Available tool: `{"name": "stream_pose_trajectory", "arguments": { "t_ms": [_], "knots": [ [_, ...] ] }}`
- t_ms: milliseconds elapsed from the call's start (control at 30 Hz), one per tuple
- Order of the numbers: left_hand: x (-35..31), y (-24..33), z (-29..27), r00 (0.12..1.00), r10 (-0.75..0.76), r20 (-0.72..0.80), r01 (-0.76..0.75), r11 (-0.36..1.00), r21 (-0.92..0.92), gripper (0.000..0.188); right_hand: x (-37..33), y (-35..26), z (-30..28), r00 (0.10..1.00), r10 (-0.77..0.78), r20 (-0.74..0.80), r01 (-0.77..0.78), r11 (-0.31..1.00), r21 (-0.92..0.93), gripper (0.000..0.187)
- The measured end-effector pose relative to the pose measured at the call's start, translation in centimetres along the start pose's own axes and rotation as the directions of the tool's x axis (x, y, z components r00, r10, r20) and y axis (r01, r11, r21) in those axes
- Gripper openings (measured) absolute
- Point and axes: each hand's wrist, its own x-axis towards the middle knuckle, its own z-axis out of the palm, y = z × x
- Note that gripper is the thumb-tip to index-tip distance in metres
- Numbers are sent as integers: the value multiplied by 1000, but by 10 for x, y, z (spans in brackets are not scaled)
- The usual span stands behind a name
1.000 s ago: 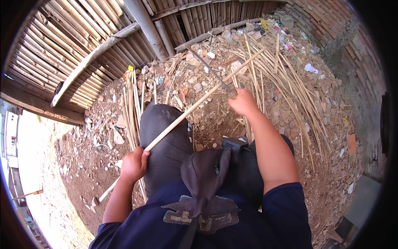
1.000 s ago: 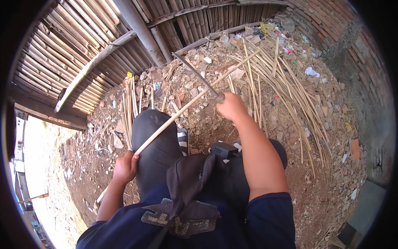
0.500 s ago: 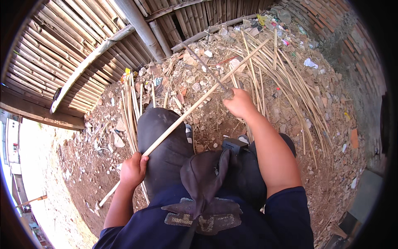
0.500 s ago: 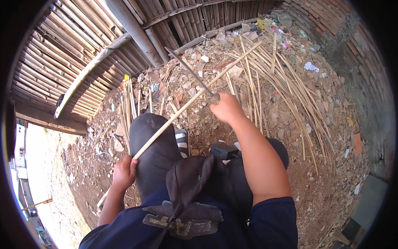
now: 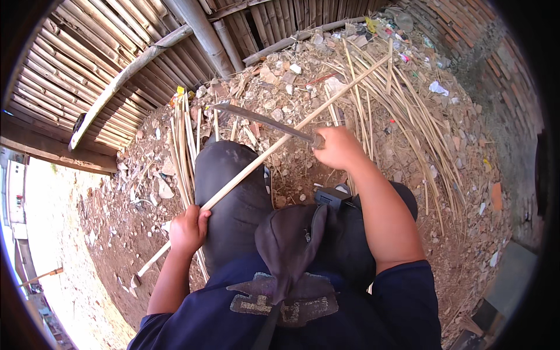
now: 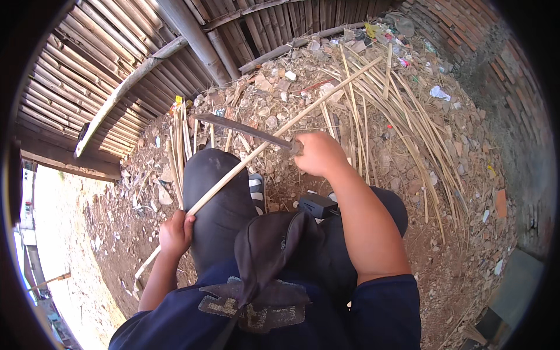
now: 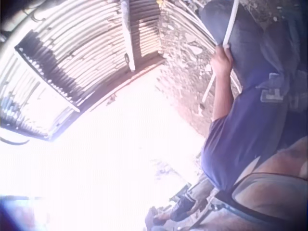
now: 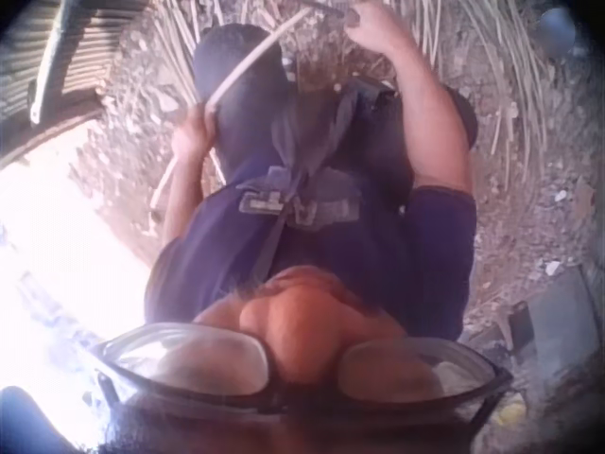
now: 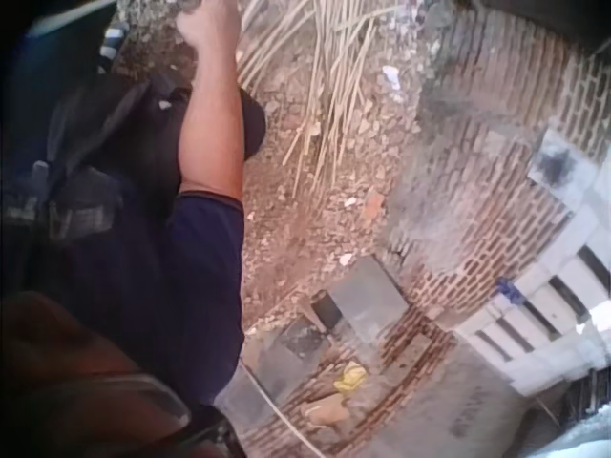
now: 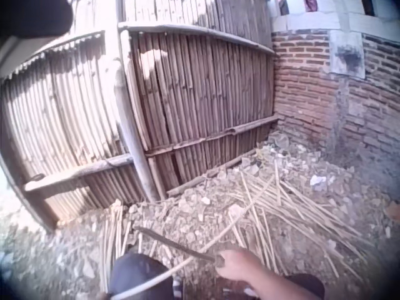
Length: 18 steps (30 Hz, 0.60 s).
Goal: The person shaves a bamboo stick with a machete, smoothing the surface and removing outer layers while holding the wood across their lap.
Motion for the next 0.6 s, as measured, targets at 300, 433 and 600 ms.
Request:
{"name": "stream_pose_trajectory", "arguments": {
  "t_ms": [300, 433, 600],
  "knots": [
    [3, 9, -11, 1000, -3, 24, 2, 1000, 24, 35, 14, 36, 9, 979, 188, -75, -160, 947, 280, 36],
    [5, 1, 3, 999, 40, -8, -41, 999, -34, 34, 1, 27, -2, 997, -54, -57, 58, 996, 66, 35],
    [10, 11, -11, 1000, 16, 20, -17, 998, 58, 35, 25, 64, 4, 963, 215, -164, -186, 967, 174, 38]
  ]
}}
